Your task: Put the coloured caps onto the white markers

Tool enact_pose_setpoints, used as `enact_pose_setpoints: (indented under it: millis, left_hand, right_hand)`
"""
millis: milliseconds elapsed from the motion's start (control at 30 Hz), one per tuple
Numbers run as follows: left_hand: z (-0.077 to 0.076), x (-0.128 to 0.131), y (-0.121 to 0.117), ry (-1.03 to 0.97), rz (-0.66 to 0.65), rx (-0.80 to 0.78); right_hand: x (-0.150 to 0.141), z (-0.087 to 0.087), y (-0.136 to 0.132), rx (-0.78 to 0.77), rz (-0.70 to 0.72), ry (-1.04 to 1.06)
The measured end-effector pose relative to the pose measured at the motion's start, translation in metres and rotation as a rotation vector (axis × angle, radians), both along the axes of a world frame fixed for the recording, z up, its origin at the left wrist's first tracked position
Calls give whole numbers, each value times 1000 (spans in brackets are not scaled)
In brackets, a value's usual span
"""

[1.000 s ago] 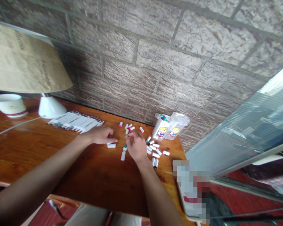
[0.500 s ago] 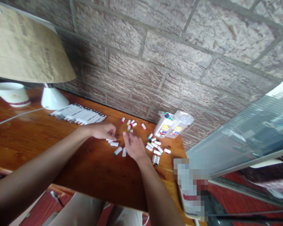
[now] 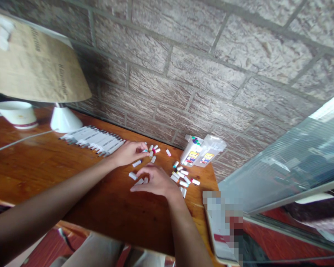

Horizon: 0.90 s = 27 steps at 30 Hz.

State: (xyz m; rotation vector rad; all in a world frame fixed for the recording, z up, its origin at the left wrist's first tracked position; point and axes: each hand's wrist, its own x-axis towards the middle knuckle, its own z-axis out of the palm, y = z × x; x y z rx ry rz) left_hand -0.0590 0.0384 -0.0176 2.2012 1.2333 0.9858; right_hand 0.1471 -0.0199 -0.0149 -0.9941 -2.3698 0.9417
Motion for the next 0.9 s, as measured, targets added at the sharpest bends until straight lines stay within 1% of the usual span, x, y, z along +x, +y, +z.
enact_pose_setpoints:
  millis: [67,167,267,333,400,500,600,667,733,833,900]
  left_hand:
    - [-7,6,2,-82,-10,8]
    - [-19,12,6,-179,-53,-5]
    - [-24,16,8,-234,-79,-24]
    - [-22,17,7,-296,-77,-38]
    - [-18,18,6,-404,-73,-85]
    - [-11,20,4,-598,-73,-205]
    - [-8,21,4,-696,-48,-309]
    - [-10,22,4,-686,-58,-322]
    - [-14,23,4,-614,-106,-294]
    - [-21,23,5,-458,-201,-210]
    - [-25,22,7,-402,-240,-150]
  right_hand:
    - [-3,-4,0,-28,25,26]
    - [-9,-9,0,-77,22,33]
    - [-10,-11,1,-97,2,42]
    - [-9,-11,2,-89,-21,57]
    - [-7,-10,4,-67,-63,59]
    - [-4,-9,6,17,-175,23]
    - [-3,-11,10,103,-269,-8]
    - [-4,-13,12,116,-290,-8]
    - [-4,-16,14,110,-294,0]
    - [-4,-21,17,143,-292,-9]
    - [-3,-23,18,180,-284,-14]
